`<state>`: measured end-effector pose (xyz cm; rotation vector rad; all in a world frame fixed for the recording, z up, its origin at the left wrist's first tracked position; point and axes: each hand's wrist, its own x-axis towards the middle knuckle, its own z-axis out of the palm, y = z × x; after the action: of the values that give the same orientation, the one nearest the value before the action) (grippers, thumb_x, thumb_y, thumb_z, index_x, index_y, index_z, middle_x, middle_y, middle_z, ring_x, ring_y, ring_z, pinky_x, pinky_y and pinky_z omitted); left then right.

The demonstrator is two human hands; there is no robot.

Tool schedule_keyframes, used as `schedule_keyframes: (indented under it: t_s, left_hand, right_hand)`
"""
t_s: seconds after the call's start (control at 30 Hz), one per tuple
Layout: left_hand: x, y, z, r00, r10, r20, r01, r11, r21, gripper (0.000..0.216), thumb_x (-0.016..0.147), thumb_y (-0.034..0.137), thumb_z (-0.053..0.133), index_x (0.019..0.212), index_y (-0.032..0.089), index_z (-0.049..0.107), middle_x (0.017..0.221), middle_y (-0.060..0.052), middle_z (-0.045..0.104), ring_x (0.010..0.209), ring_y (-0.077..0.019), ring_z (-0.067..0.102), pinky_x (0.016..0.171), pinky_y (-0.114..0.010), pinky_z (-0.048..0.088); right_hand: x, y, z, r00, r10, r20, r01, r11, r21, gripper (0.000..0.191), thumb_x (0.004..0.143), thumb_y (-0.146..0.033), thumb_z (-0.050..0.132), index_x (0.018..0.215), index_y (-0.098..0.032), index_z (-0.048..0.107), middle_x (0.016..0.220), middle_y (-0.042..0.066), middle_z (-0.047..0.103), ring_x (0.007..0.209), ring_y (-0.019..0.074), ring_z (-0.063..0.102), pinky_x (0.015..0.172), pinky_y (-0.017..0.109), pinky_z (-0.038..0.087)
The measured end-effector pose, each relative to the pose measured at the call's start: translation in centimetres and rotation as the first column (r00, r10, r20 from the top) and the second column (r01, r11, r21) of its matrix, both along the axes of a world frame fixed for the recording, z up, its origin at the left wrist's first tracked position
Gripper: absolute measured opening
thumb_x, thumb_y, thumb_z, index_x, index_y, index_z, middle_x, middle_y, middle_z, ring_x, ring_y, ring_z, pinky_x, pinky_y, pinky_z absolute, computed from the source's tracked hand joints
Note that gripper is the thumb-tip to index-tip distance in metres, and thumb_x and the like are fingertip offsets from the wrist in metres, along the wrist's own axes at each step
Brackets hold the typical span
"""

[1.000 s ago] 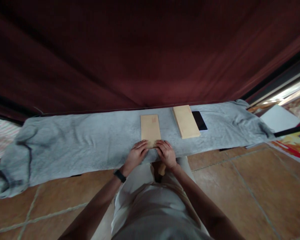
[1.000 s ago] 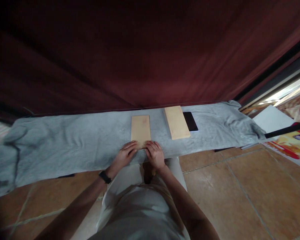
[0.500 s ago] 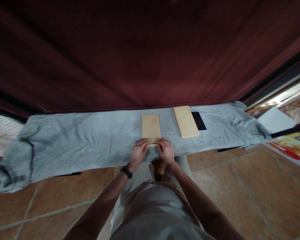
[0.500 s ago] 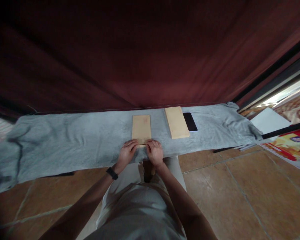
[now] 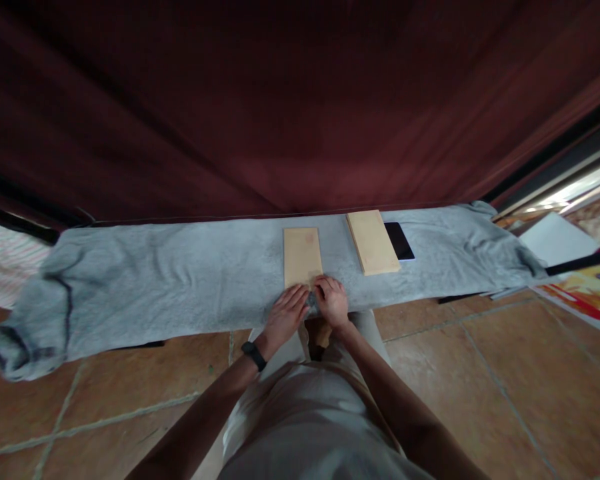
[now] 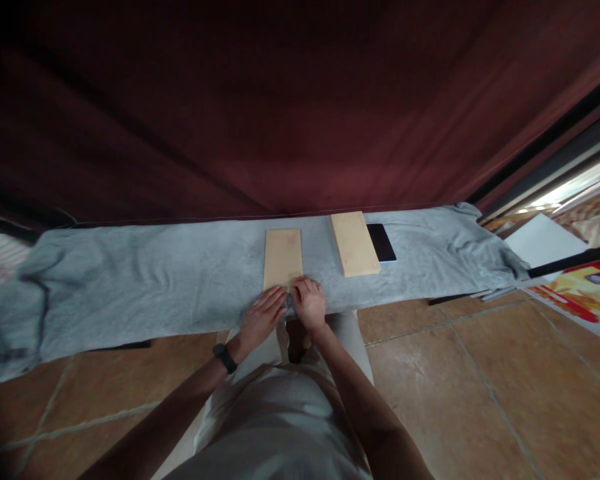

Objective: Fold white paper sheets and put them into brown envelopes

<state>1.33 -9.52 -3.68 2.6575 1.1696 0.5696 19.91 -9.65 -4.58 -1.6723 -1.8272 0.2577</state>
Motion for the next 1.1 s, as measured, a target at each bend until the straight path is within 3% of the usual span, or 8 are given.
schedule_keyframes:
  t_s: [0.17,0.3,0.57,0.83,0.93,1.1]
  left_hand:
    - [0.2,-1.1,-0.9,0.996,0.023,-0.088,-0.020,0.999,0.032,0.049,0.100,0.022,0.046,0.146,0.008,0.050,0.153,-0.017,0.052,0.147,-0.0258,0.042,0.124,-0.045,0.034]
    - [0.4,-1.5,-1.6,0.989,0.062,-0.134,-0.058,0.998,0.033,0.055,0.095,0.017,0.046,0.147,0.002,0.047,0.154,-0.021,0.049,0.150,-0.0267,0.037,0.125,-0.044,0.032]
    - [0.8,-2.3,-0.1,0.979,0.140,-0.149,-0.140,0.990,0.011,0.059,0.096,0.023,0.046,0.152,0.006,0.043,0.160,-0.017,0.042,0.153,-0.0264,0.032,0.126,-0.044,0.029]
    - [-0.1,-2.5,0.9,0.965,0.203,-0.166,-0.205,0.979,0.001,0.058,0.101,0.037,0.046,0.149,0.003,0.047,0.157,-0.020,0.045,0.151,-0.0287,0.034,0.125,-0.045,0.029]
    - [0.1,-2.5,0.8,0.967,0.205,-0.153,-0.208,0.978,-0.003,0.057,0.101,0.033,0.044,0.150,0.004,0.045,0.157,-0.020,0.044,0.152,-0.0282,0.033,0.125,-0.045,0.030]
    - [1.0,-2.3,0.5,0.970,0.176,-0.170,-0.181,0.983,-0.010,0.057,0.097,0.017,0.039,0.152,0.004,0.042,0.160,-0.016,0.042,0.153,-0.0252,0.030,0.126,-0.043,0.029]
  right_hand:
    - [-1.3,-1.7,0.4,0.989,0.151,-0.004,-0.150,0.987,0.063,0.036,0.106,-0.025,0.039,0.130,-0.016,0.064,0.132,0.011,0.068,0.129,0.0228,0.057,0.121,0.048,0.033]
    - [-2.4,-3.4,0.8,0.971,0.237,0.043,-0.238,0.971,0.026,0.044,0.106,-0.027,0.039,0.145,-0.013,0.054,0.146,0.014,0.059,0.140,0.0233,0.049,0.123,0.047,0.033]
    - [-1.8,-3.6,0.9,0.971,0.195,0.137,-0.194,0.981,-0.020,0.046,0.107,-0.030,0.039,0.145,-0.010,0.054,0.148,0.015,0.057,0.142,0.0243,0.048,0.123,0.046,0.034]
    - [-0.4,-4.1,0.7,0.977,0.119,0.175,-0.116,0.993,-0.029,0.044,0.107,-0.029,0.039,0.146,-0.013,0.053,0.149,0.013,0.056,0.143,0.0243,0.048,0.124,0.049,0.030]
    - [-0.5,-4.0,0.9,0.980,0.096,0.174,-0.093,0.995,-0.022,0.045,0.107,-0.030,0.040,0.146,-0.012,0.054,0.149,0.014,0.057,0.144,0.0258,0.046,0.125,0.051,0.029]
    - [-2.3,-3.5,0.8,0.970,0.178,0.168,-0.176,0.984,-0.027,0.047,0.107,-0.031,0.040,0.145,-0.009,0.054,0.148,0.016,0.057,0.144,0.0251,0.046,0.125,0.048,0.030]
